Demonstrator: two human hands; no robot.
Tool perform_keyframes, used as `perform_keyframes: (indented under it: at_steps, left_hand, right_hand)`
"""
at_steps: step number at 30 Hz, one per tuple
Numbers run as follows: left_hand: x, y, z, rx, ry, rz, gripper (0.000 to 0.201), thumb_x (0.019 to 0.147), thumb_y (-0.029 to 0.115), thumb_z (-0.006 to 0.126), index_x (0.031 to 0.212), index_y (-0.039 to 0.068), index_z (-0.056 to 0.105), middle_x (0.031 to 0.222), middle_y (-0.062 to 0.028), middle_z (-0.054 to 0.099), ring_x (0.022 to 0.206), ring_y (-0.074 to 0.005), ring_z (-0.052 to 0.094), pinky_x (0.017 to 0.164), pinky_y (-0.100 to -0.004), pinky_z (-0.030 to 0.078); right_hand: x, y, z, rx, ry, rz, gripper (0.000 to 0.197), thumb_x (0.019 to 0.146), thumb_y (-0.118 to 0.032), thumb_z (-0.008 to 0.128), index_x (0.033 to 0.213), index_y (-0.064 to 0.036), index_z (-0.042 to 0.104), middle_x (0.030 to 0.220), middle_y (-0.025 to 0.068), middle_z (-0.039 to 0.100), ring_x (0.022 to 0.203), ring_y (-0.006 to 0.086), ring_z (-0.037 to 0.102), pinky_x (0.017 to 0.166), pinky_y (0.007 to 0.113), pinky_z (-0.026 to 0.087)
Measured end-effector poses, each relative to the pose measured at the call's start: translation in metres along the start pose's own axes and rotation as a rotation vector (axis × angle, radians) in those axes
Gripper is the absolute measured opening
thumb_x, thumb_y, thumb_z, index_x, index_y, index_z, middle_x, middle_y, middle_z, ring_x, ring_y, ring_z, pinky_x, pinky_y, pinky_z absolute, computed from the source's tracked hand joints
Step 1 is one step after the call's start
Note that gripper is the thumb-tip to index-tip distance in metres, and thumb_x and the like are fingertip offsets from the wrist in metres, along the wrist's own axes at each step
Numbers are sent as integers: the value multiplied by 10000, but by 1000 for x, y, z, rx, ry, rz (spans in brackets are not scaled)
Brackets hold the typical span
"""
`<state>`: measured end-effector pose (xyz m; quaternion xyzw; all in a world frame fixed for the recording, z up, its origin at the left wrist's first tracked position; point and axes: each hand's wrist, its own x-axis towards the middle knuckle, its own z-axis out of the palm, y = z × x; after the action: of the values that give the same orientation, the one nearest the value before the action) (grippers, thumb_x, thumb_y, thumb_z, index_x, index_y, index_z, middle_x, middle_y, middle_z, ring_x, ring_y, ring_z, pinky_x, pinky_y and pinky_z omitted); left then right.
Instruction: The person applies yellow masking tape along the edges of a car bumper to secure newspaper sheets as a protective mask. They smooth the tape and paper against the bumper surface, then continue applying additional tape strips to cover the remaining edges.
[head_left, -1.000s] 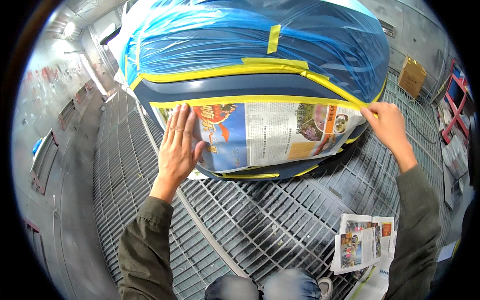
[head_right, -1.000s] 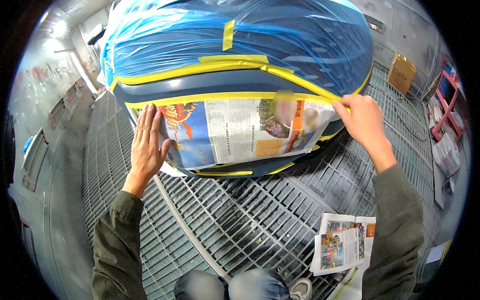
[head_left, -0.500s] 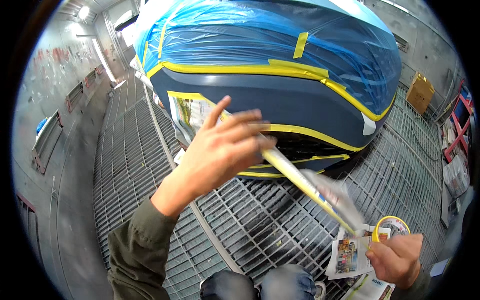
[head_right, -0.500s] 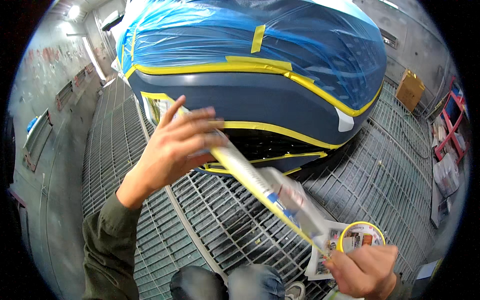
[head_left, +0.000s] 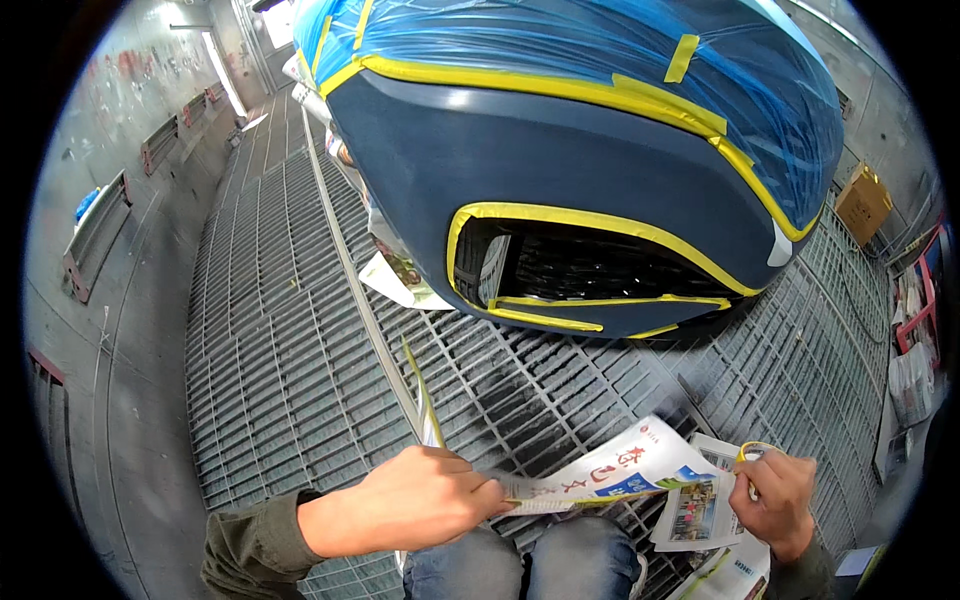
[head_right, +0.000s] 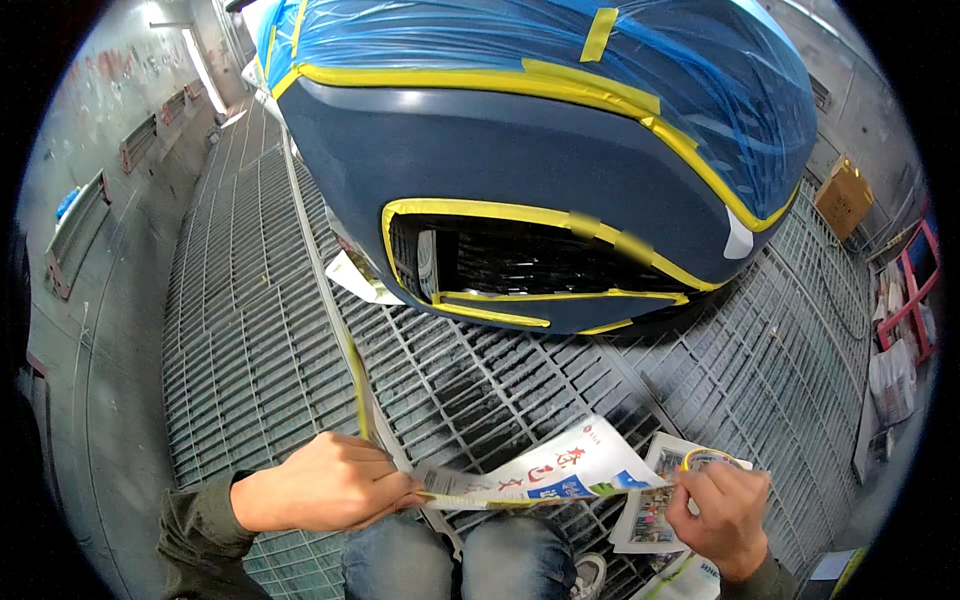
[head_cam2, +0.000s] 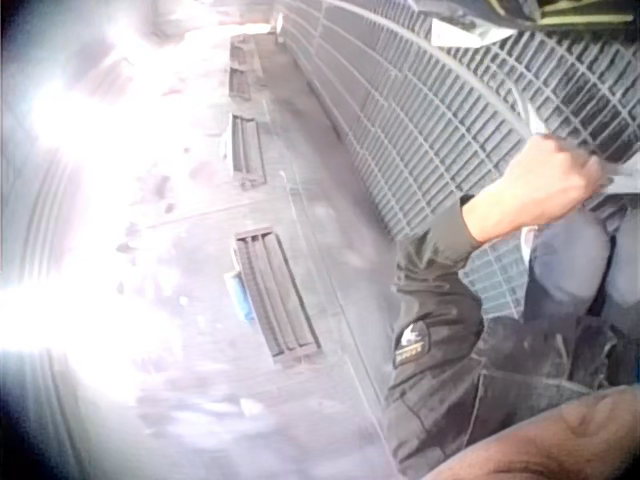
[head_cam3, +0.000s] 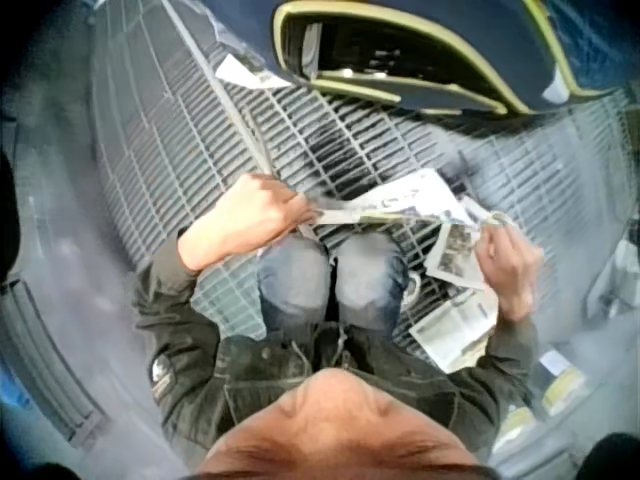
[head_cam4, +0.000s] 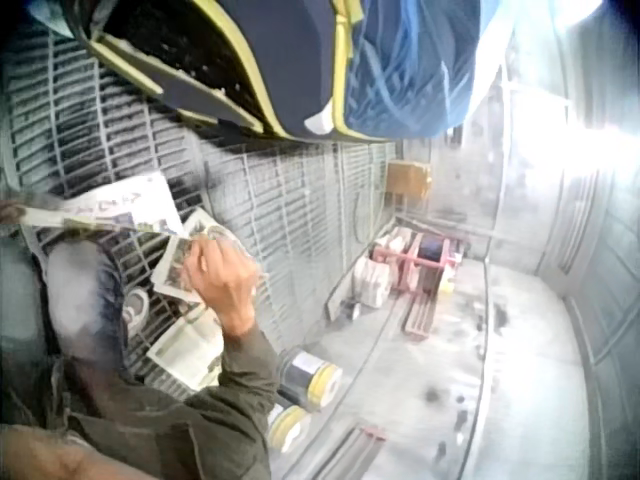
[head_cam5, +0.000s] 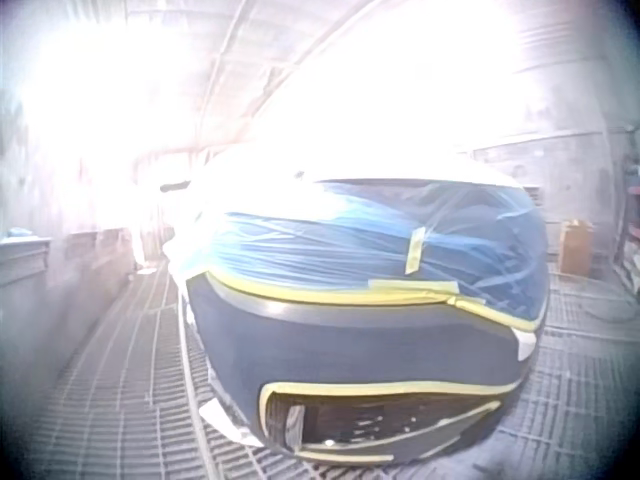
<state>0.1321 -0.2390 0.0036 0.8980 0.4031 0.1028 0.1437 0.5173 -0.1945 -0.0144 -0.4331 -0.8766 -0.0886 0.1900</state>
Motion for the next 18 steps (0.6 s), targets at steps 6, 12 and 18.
perform_keyframes:
  at_steps: [6, 12, 18]
  left_hand:
    - [1, 5, 16, -46, -63, 16, 191, 878, 194, 599, 777, 43, 541, 592, -64, 530, 542, -246, 589, 495, -366, 478]
    - [-3, 3, 23, 25, -40, 109, 193, 830, 163, 653, 721, 58, 532, 533, -41, 451, 505, -224, 551, 475, -347, 458]
    - [13, 1, 35, 164, -51, 67, 129, 703, 109, 609, 680, 51, 497, 570, -42, 527, 543, -207, 599, 517, -315, 484]
  right_hand:
    - [-13, 10, 23, 222, -7, 107, 51, 629, -54, 657, 653, -83, 622, 588, 64, 570, 489, 247, 553, 458, 344, 385]
    - [-50, 77, 35, 759, 205, 745, 161, 822, -61, 532, 752, -30, 673, 565, 24, 590, 426, 65, 469, 402, 240, 349]
    - [0, 22, 31, 751, 201, 749, 358, 938, -110, 538, 1278, -2, 557, 681, 31, 646, 442, 27, 419, 448, 197, 364]
